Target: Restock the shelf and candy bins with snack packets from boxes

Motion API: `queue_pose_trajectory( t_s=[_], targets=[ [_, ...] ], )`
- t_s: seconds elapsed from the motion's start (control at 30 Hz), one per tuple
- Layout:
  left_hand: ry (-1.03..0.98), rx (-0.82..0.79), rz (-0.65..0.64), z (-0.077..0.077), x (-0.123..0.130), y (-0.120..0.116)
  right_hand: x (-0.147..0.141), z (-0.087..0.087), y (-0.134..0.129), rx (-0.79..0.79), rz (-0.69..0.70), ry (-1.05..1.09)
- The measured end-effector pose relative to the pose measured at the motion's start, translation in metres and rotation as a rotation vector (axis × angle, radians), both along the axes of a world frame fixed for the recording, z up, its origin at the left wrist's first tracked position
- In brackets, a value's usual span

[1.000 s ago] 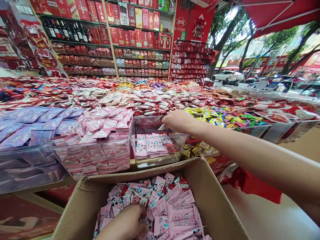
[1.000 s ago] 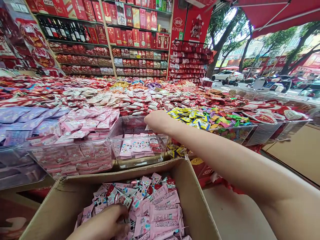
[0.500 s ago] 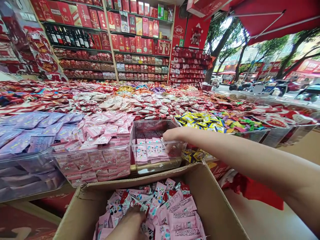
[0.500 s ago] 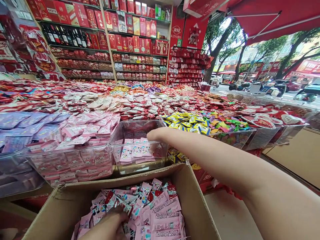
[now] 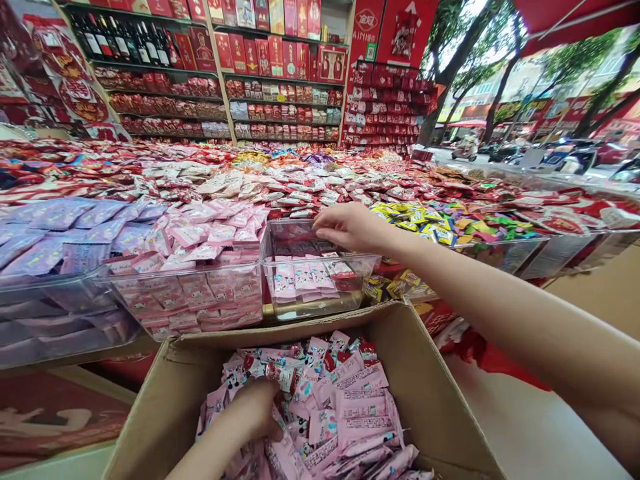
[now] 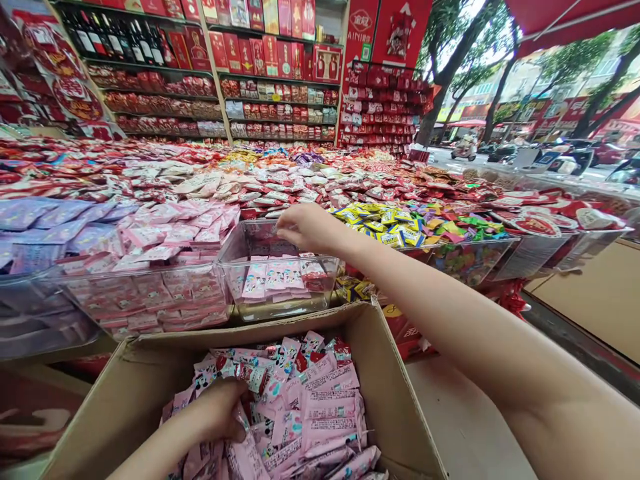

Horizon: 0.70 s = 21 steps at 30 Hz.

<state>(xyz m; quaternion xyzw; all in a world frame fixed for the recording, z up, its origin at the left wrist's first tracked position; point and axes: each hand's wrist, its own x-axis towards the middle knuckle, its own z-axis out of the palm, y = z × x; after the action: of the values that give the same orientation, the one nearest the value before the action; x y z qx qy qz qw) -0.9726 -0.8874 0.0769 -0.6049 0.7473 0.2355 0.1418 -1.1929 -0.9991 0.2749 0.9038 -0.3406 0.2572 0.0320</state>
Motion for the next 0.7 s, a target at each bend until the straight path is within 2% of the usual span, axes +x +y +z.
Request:
queue_pose_trajectory(
  t_s=[0.07, 0.13, 0.23, 0.33, 0.43, 0.53, 0.63, 0.7],
  targets=[
    [0.039, -0.011, 0.01, 0.0, 0.007, -0.003, -0.004, -0.004, 0.031, -0.059, 0.101, -0.193],
    [0.125, -0.028, 0.026, 0.002, 0.013, -0.006, -0.006, -0.021, 0.063, -0.009, 0.205, -0.265],
    [0.356, 0.002, 0.051, 0.012, 0.017, -0.009, -0.004, -0.073, 0.097, 0.271, 0.291, -0.145],
    [0.628, 0.024, 0.108, 0.026, 0.011, -0.009, 0.002, -0.131, 0.111, 0.588, 0.182, 0.022],
    [0.842, 0.015, 0.233, 0.038, 0.001, -0.005, 0.008, -0.167, 0.112, 0.839, 0.119, 0.03],
    [1.025, 0.024, 0.38, 0.043, -0.006, 0.0, 0.01, -0.178, 0.109, 0.987, 0.13, -0.087],
    [1.181, -0.005, 0.571, 0.045, -0.009, 0.002, 0.009, -0.177, 0.107, 1.122, 0.124, -0.242],
    [1.264, -0.038, 0.671, 0.048, -0.01, 0.003, 0.007, -0.173, 0.107, 1.124, 0.109, -0.319]
  ],
)
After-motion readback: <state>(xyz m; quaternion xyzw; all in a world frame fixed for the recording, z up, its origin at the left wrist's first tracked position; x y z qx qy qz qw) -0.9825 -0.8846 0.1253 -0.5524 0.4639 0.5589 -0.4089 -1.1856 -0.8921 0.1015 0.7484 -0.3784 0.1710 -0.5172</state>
